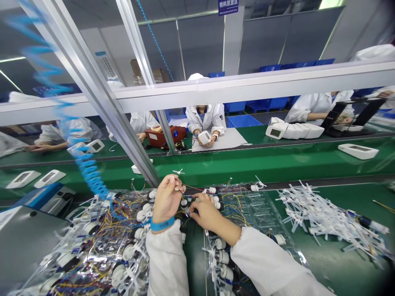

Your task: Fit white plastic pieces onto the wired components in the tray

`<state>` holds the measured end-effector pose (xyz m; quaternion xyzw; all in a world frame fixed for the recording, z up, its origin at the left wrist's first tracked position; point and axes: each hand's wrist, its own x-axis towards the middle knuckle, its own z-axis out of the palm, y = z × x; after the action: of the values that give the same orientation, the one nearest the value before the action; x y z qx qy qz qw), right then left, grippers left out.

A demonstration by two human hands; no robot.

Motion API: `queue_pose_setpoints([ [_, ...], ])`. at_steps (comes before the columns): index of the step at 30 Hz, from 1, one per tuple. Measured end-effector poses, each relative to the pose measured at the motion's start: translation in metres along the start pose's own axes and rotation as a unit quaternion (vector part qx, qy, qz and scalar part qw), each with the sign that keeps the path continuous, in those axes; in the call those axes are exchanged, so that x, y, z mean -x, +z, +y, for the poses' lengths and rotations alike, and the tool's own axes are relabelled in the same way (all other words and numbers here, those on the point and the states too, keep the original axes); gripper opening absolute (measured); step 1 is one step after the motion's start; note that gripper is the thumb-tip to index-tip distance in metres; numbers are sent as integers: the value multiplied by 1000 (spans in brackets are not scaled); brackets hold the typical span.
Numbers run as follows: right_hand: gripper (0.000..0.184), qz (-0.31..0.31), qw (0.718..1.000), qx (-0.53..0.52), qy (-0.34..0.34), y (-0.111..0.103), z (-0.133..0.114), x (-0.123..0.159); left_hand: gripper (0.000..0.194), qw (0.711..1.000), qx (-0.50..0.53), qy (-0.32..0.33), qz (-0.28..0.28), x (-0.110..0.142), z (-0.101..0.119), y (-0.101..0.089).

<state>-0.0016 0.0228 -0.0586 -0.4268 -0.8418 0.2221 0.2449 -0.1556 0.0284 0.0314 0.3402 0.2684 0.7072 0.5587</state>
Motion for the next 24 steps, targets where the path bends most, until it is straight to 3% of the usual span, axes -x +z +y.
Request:
queue_pose_setpoints([
  [9,17,-12,997,-74,-11,-8,4,-4,22,988,73,133,2,28,31,26],
  [13,12,18,987,-158,-36,-17,3,-14,26,979,4,195,63,40,40,29],
  [20,21,80,955,-284,-39,-20,7,-20,30,951,-254,149,92,35,35,14],
  [24,20,89,951,-295,-3,-16,17,-25,32,938,-306,128,103,35,36,11],
])
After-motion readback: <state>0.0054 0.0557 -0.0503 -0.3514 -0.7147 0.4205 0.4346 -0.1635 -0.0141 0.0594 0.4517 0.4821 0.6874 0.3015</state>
